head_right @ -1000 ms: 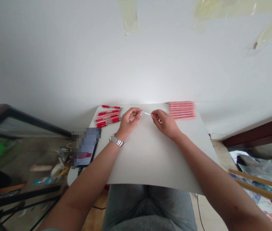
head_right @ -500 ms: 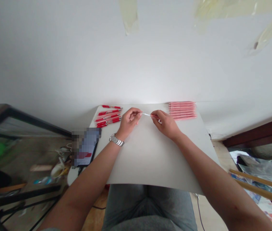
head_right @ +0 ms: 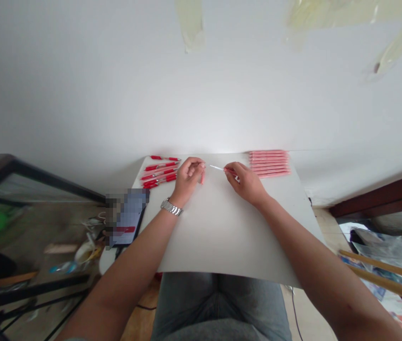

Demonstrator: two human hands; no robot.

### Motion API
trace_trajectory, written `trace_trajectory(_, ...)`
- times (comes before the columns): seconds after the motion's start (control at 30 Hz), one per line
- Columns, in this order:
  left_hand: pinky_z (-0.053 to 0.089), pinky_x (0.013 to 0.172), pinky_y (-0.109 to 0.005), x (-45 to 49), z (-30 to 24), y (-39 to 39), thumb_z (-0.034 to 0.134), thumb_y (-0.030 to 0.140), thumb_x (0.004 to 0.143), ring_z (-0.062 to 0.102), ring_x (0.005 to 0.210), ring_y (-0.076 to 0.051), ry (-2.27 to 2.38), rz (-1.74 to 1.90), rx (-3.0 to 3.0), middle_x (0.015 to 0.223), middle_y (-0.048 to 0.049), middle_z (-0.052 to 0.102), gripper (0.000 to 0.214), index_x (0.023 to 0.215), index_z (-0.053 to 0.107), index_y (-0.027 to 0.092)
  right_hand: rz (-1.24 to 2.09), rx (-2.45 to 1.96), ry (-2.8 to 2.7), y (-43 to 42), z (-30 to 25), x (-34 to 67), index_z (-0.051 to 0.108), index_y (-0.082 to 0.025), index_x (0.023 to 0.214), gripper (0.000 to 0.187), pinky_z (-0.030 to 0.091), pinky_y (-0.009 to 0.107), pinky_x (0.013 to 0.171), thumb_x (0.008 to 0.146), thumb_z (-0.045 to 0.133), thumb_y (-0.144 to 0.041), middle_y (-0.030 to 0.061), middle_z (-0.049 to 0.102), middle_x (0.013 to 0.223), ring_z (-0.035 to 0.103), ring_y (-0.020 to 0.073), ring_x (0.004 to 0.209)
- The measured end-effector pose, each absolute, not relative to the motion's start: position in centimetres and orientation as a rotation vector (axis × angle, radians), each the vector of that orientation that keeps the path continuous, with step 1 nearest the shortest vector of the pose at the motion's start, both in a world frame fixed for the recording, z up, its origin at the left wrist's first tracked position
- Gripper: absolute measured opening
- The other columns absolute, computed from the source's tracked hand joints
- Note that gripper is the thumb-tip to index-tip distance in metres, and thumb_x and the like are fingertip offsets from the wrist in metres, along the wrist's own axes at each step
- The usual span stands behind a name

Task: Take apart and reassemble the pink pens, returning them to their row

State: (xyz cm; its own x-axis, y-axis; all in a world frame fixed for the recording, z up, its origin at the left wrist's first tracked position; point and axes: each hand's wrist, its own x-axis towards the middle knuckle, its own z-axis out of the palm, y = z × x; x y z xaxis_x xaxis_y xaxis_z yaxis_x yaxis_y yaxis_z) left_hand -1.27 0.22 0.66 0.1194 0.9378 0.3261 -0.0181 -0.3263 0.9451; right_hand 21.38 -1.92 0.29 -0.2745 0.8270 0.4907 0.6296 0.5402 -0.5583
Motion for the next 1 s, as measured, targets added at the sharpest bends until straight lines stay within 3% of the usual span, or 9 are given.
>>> trace_trajectory(0.23,0.052,0.053,-0.025,-1.31,0.37,0.42,0.066,0.054,0.097,0.064,0.063,-0.011,0.984,1.426,1.448,0.101,-0.0073,0.073,0.034,0.1,0.055,0.022,0.327,-1.184,-1.987,-2.02,0.37,21.43,0.062,-0.024,0.108,0.025,0.051,0.033,0.069,0.106,0.049,-0.045,0.0067,0.071,0.094,0.064,0.0191,0.075)
trace_trajectory(0.4,0.057,0.065,-0.026,-1.4,0.11,0.62,0.067,0.053,0.096,0.074,0.097,-0.02,1.0,1.457,1.462,0.102,-0.009,0.073,0.033,0.101,0.056,0.022,0.318,-1.189,-1.992,-2.06,0.46,21.45,0.062,-0.024,0.108,0.024,0.051,0.032,0.068,0.106,0.049,-0.044,0.0065,0.071,0.093,0.064,0.0192,0.074)
trace_trajectory(0.67,0.053,0.056,-0.024,-1.57,-0.26,0.81,0.07,0.048,0.096,0.062,0.059,-0.008,0.892,1.456,1.419,0.105,-0.0066,0.075,0.031,0.099,0.054,0.022,0.317,-1.187,-1.994,-2.03,0.48,21.43,0.062,-0.023,0.108,0.022,0.051,0.031,0.069,0.107,0.05,-0.042,0.0063,0.071,0.093,0.064,0.0183,0.076)
trace_trajectory(1.0,0.055,0.059,-0.023,-1.67,0.11,0.61,0.072,0.042,0.094,0.066,0.066,-0.009,0.954,1.46,1.414,0.105,-0.0067,0.073,0.025,0.099,0.059,0.021,0.331,-1.178,-1.99,-2.04,0.37,21.46,0.061,-0.024,0.107,0.02,0.05,0.031,0.069,0.106,0.051,-0.041,0.0056,0.071,0.093,0.065,0.0184,0.077)
